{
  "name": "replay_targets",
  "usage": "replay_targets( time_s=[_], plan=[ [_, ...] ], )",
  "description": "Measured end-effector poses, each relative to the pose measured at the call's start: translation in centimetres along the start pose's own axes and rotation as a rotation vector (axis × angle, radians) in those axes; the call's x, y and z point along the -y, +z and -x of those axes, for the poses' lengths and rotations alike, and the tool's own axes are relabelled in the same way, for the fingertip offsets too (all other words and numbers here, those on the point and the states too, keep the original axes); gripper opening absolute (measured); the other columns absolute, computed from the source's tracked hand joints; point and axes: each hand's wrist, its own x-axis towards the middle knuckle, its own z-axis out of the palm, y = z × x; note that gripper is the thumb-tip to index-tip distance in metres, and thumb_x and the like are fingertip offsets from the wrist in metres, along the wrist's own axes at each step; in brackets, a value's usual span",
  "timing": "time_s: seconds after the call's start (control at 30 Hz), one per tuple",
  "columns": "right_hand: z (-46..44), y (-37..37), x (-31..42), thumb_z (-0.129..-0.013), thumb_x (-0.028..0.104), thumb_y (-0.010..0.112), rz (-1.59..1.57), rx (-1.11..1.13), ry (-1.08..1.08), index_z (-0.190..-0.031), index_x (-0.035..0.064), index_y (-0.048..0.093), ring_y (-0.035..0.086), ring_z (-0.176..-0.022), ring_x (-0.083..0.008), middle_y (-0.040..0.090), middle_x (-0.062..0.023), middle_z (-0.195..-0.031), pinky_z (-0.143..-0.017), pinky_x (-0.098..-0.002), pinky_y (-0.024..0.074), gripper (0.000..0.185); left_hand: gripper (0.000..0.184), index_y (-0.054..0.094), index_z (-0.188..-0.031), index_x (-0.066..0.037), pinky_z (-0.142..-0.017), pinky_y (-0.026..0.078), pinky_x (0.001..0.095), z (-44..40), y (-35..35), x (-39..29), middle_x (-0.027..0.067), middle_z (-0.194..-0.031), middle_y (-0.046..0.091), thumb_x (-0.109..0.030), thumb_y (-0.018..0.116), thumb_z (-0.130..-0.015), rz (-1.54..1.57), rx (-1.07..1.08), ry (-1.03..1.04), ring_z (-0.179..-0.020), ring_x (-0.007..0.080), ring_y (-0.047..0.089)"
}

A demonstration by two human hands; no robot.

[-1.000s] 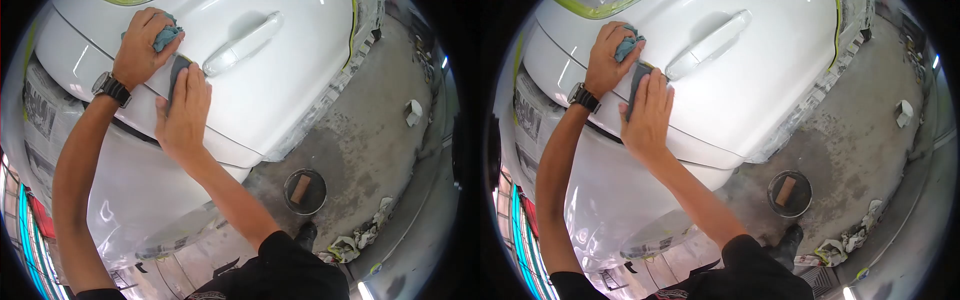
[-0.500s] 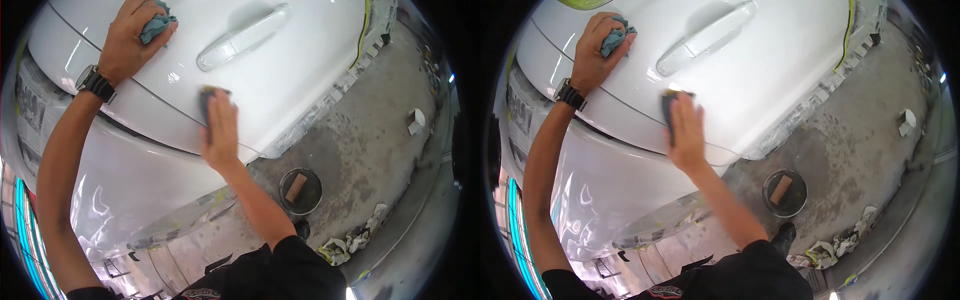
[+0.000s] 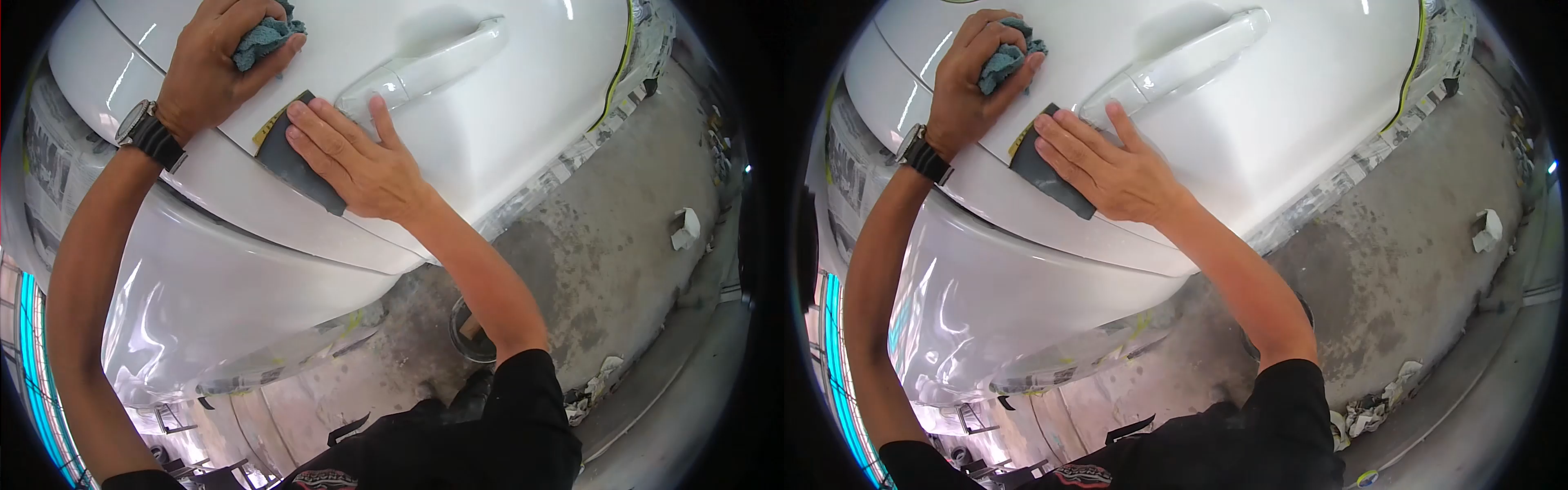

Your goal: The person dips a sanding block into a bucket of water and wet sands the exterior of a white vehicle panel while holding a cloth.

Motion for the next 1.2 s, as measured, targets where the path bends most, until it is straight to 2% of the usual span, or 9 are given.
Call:
replay_targets(
  time_s=[0.2, 0.33, 0.43, 0.67, 0.77, 0.87, 0.97, 1.13, 1.2],
  plan=[
    [3.8, 0.6, 2.3, -0.096, 0.018, 0.047, 0.052, 0.017, 0.138, -0.141, 0.0074, 0.056, 0.047, -0.142, -0.0236, 0.045, -0.0100, -0.157, -0.118, -0.0574, 0.0239, 0.047, 0.020, 0.064, -0.094, -0.004, -0.085, 0.052, 0.0353, -0.1, 0.0, 0.2, 0.0129, -0.110, 0.066, -0.009, 0.080, -0.083, -0.025, -0.030, 0.055, -0.099, 0.0296, 0.065],
    [-1.1, -0.1, 2.5, -0.091, 0.018, 0.052, -0.021, -0.015, 0.181, -0.140, 0.0074, 0.058, 0.046, -0.143, -0.0250, 0.046, -0.0114, -0.157, -0.117, -0.0563, 0.0282, 0.051, 0.023, 0.058, -0.087, -0.010, -0.077, 0.048, 0.0379, -0.3, 0.2, 0.4, 0.0093, -0.094, 0.060, -0.007, 0.079, -0.079, 0.007, 0.030, -0.019, -0.090, 0.0272, 0.057],
    [4.5, 0.2, 3.3, -0.091, 0.014, 0.053, -0.005, 0.098, 0.177, -0.141, 0.0062, 0.056, 0.044, -0.144, -0.0272, 0.044, -0.0096, -0.157, -0.116, -0.0581, 0.0293, 0.051, 0.023, 0.058, -0.086, -0.009, -0.077, 0.048, 0.0393, -0.3, 0.2, 0.0, 0.0101, -0.094, 0.060, -0.005, 0.079, -0.078, 0.035, -0.013, -0.018, -0.091, 0.0285, 0.057],
    [-1.3, 0.1, 5.8, -0.091, 0.014, 0.058, -0.137, -0.040, 0.274, -0.139, 0.0087, 0.059, 0.043, -0.145, -0.0229, 0.045, -0.0071, -0.158, -0.117, -0.0593, 0.0266, 0.049, 0.023, 0.060, -0.088, -0.009, -0.079, 0.048, 0.0414, -0.4, 0.1, -0.1, 0.0112, -0.095, 0.061, -0.004, 0.079, -0.077, -0.009, -0.014, 0.014, -0.093, 0.0299, 0.058],
    [6.9, 0.3, 5.7, -0.090, 0.015, 0.059, -0.093, 0.098, 0.229, -0.138, 0.0066, 0.059, 0.043, -0.145, -0.0243, 0.045, -0.0072, -0.157, -0.117, -0.0605, 0.0276, 0.049, 0.023, 0.060, -0.088, -0.009, -0.082, 0.049, 0.0408, -0.2, 0.3, 0.0, 0.0119, -0.097, 0.062, -0.005, 0.080, -0.077, 0.023, 0.004, -0.022, -0.097, 0.0290, 0.059],
    [8.9, 2.6, 7.0, -0.090, 0.013, 0.058, -0.107, 0.003, 0.312, -0.139, 0.0072, 0.059, 0.044, -0.144, -0.0233, 0.044, -0.0063, -0.158, -0.116, -0.0624, 0.0274, 0.049, 0.020, 0.065, -0.094, -0.003, -0.085, 0.053, 0.0361, 0.1, 0.0, -0.2, 0.0143, -0.106, 0.067, -0.008, 0.081, -0.083, -0.079, -0.044, 0.009, -0.098, 0.0306, 0.066],
    [-0.3, 1.3, 6.7, -0.090, 0.013, 0.058, -0.206, -0.099, 0.312, -0.146, 0.0076, 0.051, 0.045, -0.144, -0.0267, 0.043, -0.0094, -0.159, -0.116, -0.0665, 0.0243, 0.056, 0.022, 0.066, -0.095, -0.003, -0.082, 0.053, 0.0378, -0.1, 0.7, 0.0, 0.0126, -0.103, 0.066, -0.011, 0.082, -0.081, -0.058, -0.055, 0.038, -0.096, 0.0306, 0.064],
    [5.7, 3.2, 7.0, -0.089, 0.014, 0.059, -0.080, -0.012, 0.305, -0.150, 0.0060, 0.043, 0.034, -0.151, -0.0273, 0.036, -0.0139, -0.163, -0.115, -0.0692, 0.0214, 0.064, 0.022, 0.066, -0.093, -0.003, -0.079, 0.053, 0.0370, -0.3, 0.6, 0.2, 0.0119, -0.101, 0.066, -0.010, 0.083, -0.080, -0.055, -0.047, 0.070, -0.093, 0.0291, 0.065],
    [9.4, 3.4, 3.3, -0.090, 0.019, 0.060, -0.081, 0.075, 0.591, -0.153, 0.0049, 0.040, 0.032, -0.151, -0.0333, 0.031, -0.0166, -0.165, -0.116, -0.0702, 0.0185, 0.067, 0.022, 0.066, -0.093, -0.003, -0.079, 0.053, 0.0364, -0.4, 0.5, 0.4, 0.0121, -0.101, 0.066, -0.010, 0.083, -0.081, -0.037, -0.049, 0.076, -0.092, 0.0288, 0.065]
  ],
)
